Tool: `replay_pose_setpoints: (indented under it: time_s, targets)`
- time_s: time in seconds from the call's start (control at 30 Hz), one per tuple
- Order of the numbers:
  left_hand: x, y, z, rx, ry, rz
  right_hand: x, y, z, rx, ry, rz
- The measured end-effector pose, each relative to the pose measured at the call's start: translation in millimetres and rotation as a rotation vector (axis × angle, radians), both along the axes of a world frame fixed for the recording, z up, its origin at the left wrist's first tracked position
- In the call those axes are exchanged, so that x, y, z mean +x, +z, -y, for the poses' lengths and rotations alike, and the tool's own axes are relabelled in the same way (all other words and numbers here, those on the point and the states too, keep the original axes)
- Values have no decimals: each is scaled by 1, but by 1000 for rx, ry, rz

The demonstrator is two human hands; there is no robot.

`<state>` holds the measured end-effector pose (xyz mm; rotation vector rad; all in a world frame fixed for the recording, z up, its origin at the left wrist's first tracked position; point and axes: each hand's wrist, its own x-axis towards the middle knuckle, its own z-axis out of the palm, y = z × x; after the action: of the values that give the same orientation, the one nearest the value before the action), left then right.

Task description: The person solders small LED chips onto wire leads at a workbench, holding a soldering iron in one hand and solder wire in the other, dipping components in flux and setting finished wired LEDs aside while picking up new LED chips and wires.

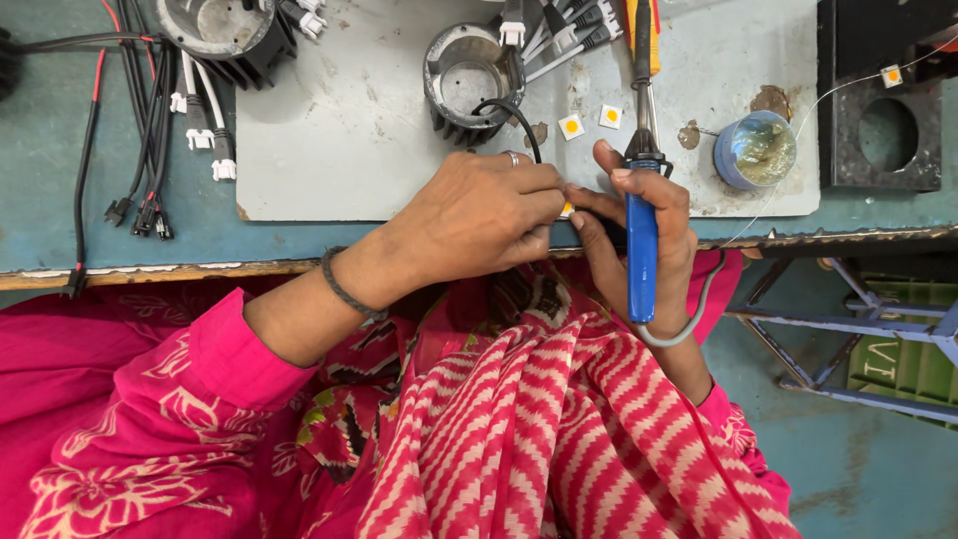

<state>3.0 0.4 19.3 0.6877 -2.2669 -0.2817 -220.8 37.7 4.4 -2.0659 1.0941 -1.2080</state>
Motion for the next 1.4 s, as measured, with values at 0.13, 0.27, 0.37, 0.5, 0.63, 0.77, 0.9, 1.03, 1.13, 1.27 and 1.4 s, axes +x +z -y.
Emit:
replay_pose_setpoints:
  time_s: [0.13,0.27,0.37,0.5,0.63,0.77,0.9,1.03,1.13,1.27,1.4]
  targets:
    - [0,3,3,58,-3,48,-4,-8,1,-105,1,-37]
    - [3,4,9,132,-35,69,-17,-8,-2,-119,-58,144]
    - [6,4,13,165,-76,52,-34,-2,-5,-159,-83,266]
    - [8,3,16,211,-108,49,-60,5,-9,-259,-147,428]
    - [9,2,18,167,-122,46,-92,10,-15,-255,-193,649]
    - [9,1,18,151,-127,34,-114,0,-13,-285,-221,584]
    - [8,2,18,189,-114,45,-108,-7,-3,-362,-236,371]
    - [7,3,19,176,-113,52,-78,5,-4,-253,-317,313]
    - [7,5,19,182,-107,53,-57,18,-5,-171,-330,367]
    - [6,6,19,185,-102,64,-47,29,-5,-129,-301,363]
    - [5,7,20,174,-109,78,-51,27,-6,-143,-264,348]
